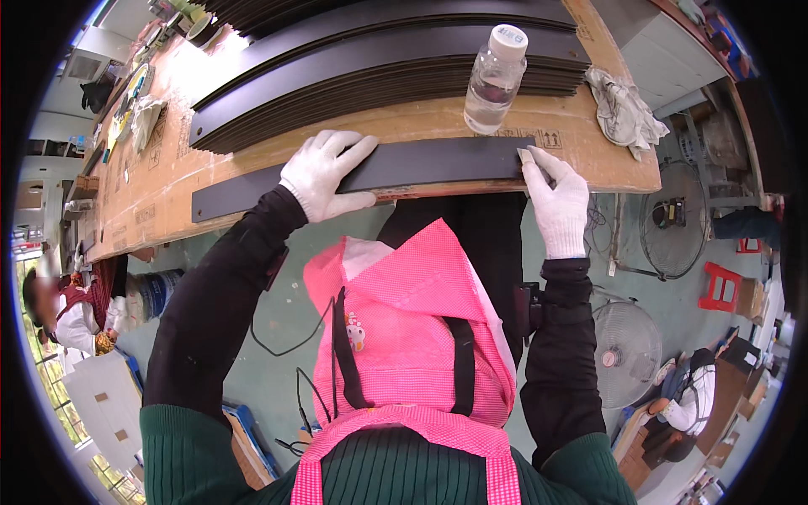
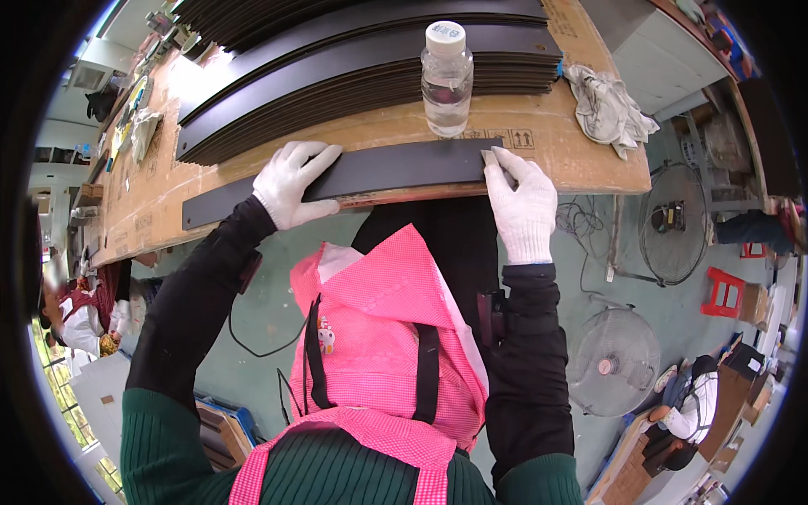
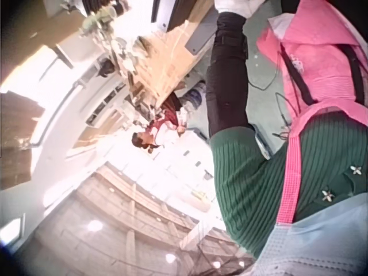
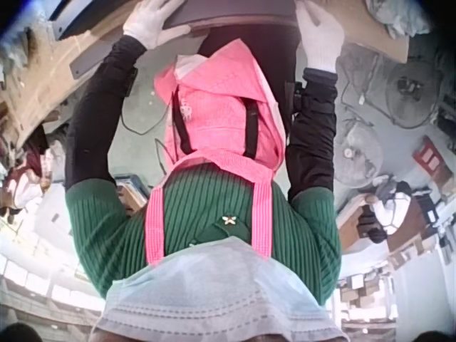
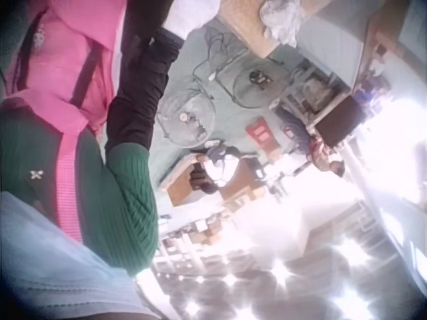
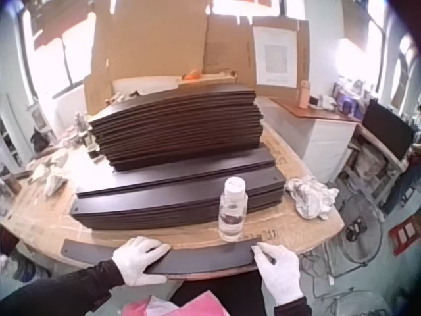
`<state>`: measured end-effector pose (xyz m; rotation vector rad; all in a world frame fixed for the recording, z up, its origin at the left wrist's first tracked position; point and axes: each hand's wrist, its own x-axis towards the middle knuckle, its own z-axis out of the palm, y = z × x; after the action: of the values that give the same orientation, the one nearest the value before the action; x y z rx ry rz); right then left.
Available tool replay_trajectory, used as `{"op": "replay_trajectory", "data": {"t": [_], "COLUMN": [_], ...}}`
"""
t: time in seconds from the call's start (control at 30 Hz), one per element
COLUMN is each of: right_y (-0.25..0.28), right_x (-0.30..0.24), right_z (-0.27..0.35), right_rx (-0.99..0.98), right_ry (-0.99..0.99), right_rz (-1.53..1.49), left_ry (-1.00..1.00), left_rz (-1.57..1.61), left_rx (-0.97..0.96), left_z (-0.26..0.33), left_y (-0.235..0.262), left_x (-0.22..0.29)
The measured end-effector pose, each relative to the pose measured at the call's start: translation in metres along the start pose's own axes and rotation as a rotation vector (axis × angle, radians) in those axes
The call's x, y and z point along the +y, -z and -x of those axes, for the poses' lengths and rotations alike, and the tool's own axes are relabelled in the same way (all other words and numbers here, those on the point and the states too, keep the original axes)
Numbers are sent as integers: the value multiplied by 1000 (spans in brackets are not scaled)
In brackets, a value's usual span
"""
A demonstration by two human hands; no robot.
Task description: Wiping and sanding black wooden slats on a factory workbench.
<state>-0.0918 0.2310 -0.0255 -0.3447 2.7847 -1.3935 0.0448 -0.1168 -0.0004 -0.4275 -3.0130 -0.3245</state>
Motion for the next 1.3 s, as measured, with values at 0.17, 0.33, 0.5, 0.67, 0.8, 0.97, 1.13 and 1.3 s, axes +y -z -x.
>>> {"op": "replay_trajectory", "data": {"t": [0.17,0.33,0.5,0.67,0.8,0.97,1.13,1.3], "right_y": [-12,-13,-11,-21,-16,-21,-15,-15], "right_x": [5,10,2,2,8,4,12,0], "right_z": [3,11,15,21,7,6,1,10], "right_rx": [83,32,4,-9,113,121,72,69], "right_ry": [112,161,130,37,39,39,41,120], "right_rz": [146,93,66,-67,-2,137,138,229], "left_ry": [36,59,70,67,71,86,82,70], "left_rz": [-10,-5,1,8,30,39,42,35], "left_rx": [-4,-10,1,-6,-12,-23,-15,-5], "left_z": [-1,-1,-2,-1,-2,-3,-3,-2], "left_y": [-5,-6,-7,-6,-6,-4,-3,-6], "left_x": [0,3,2,2,2,4,3,1]}}
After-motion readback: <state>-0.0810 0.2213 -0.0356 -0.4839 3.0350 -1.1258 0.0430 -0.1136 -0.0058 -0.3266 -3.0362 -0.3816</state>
